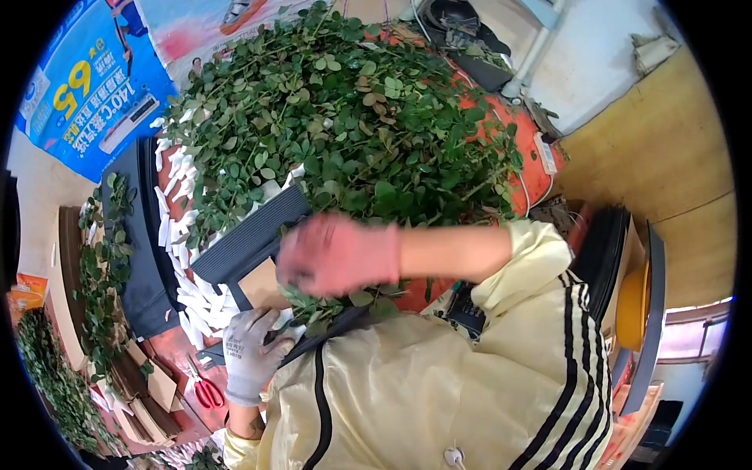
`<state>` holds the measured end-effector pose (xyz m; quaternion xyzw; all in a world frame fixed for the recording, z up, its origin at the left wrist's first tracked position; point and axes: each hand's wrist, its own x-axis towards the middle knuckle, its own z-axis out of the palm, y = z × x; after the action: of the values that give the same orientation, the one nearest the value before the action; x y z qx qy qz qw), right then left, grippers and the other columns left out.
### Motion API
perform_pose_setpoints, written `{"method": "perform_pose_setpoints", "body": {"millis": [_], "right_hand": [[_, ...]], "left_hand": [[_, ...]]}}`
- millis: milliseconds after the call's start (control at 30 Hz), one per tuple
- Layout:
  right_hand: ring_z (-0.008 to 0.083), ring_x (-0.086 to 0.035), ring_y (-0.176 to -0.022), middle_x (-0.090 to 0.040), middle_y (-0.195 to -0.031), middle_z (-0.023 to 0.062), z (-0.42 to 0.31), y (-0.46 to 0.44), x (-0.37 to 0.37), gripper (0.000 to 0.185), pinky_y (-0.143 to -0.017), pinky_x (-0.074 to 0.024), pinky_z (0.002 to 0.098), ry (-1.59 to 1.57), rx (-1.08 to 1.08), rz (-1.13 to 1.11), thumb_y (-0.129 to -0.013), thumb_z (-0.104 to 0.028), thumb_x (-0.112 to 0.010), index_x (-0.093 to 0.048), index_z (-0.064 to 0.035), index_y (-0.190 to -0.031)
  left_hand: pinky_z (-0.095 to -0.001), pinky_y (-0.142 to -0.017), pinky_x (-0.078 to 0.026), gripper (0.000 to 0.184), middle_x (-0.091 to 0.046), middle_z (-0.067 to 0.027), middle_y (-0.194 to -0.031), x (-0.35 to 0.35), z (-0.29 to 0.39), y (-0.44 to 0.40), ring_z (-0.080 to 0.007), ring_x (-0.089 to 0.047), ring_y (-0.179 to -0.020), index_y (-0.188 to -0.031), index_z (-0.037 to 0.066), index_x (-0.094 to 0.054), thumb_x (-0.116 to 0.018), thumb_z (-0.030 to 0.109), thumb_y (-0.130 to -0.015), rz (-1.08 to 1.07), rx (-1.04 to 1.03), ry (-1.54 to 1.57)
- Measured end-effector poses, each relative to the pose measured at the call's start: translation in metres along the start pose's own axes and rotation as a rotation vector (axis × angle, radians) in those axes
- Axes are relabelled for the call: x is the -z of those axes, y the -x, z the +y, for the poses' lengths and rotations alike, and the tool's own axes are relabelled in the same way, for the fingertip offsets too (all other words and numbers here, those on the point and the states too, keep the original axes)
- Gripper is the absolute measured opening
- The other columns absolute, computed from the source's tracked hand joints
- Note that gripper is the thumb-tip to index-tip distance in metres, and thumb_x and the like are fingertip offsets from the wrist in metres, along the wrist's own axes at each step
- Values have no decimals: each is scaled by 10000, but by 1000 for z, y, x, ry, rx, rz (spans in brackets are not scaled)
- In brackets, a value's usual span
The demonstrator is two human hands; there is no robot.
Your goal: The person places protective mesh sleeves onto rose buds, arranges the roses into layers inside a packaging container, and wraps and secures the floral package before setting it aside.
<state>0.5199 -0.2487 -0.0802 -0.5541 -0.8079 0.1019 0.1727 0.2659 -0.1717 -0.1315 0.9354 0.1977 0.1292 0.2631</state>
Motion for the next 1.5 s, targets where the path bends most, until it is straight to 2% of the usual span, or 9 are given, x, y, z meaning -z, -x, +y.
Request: {"method": "perform_pose_setpoints", "body": {"millis": [200, 267, 567, 667, 733, 867, 1200, 1333, 1500], "right_hand": [[263, -581, -951, -606, -1007, 85, 161, 24, 14, 294, -899, -434, 367, 499, -506, -171, -778, -149, -514, -618, -143, -1054], [284, -613, -958, -632, -1014, 137, 163, 33, 6, 294, -857, -471, 365, 412, -562, -435, -773, -101, -474, -609, -77, -1034], [273, -592, -1024, -633, -1062, 135, 129, 36, 33, 370, -900, -450, 363, 244, -658, -444, -774, -83, -468, -593, -61, -1121], [251, -566, -1078, -635, -1061, 132, 133, 45, 19, 372, -954, -413, 351, 402, -490, -640, -778, -91, -466, -595, -72, -1127], [247, -556, -1088, -630, -1066, 117, 149, 63, 11, 352, -981, -388, 349, 318, -383, -448, -777, -106, -483, -602, -78, -1107], [247, -555, -1068, -602, -1102, 107, 128, 4, 63, 322, -942, -419, 354, 385, -618, -574, -782, -156, -514, -601, -107, -1088], [284, -536, -1061, -568, -1122, 85, 30, -115, 57, 521, -901, -411, 401, 149, 258, -74, -693, -338, -712, -569, -106, -1137], [313, -524, -1073, -526, -1183, 118, -40, -107, 7, 638, -883, -414, 402, 80, 73, -965, -636, -383, -758, -554, -68, -1152], [290, -575, -932, -580, -1048, 97, -14, -84, -40, 527, -782, -447, 393, 135, -55, -962, -650, -317, -763, -596, -88, -1094]], "left_hand": [[-435, -827, -427, 496, -607, -131, -1034, 0, -3, 1, -336, -553, -935, -1006, 51, -631, -794, 212, -567, 14, 9, 32], [-430, -836, -425, 499, -606, -131, -1040, 0, -3, 0, -331, -551, -943, -1009, 53, -632, -792, 230, -571, -19, 49, 47], [-398, -793, -436, 488, -617, -102, -991, -1, -4, -1, -297, -570, -900, -986, 60, -647, -787, 235, -553, -12, 38, 20], [-396, -761, -443, 479, -621, -96, -981, -1, -5, 0, -295, -580, -873, -978, 63, -649, -781, 243, -554, 62, 3, 59], [-395, -776, -433, 463, -610, -50, -981, -3, -11, 2, -253, -564, -915, -1003, 115, -661, -756, 319, -598, -13, 51, 72], [-396, -774, -433, 475, -600, -52, -993, -3, -14, 5, -251, -569, -925, -1034, 134, -652, -766, 305, -605, 41, 24, 78], [-406, -832, -422, 524, -569, -97, -1126, -7, -26, 24, -294, -543, -1011, -1141, 100, -606, -727, 315, -678, 208, 99, 315], [-419, -742, -467, 478, -629, -136, -966, -22, -53, 63, -298, -605, -869, -1055, -9, -611, -705, 318, -719, 698, -14, 655], [-377, -639, -455, 294, -617, -90, -744, -63, -96, 117, -259, -577, -654, -806, 21, -637, -683, 280, -675, 804, 260, 776]]}}
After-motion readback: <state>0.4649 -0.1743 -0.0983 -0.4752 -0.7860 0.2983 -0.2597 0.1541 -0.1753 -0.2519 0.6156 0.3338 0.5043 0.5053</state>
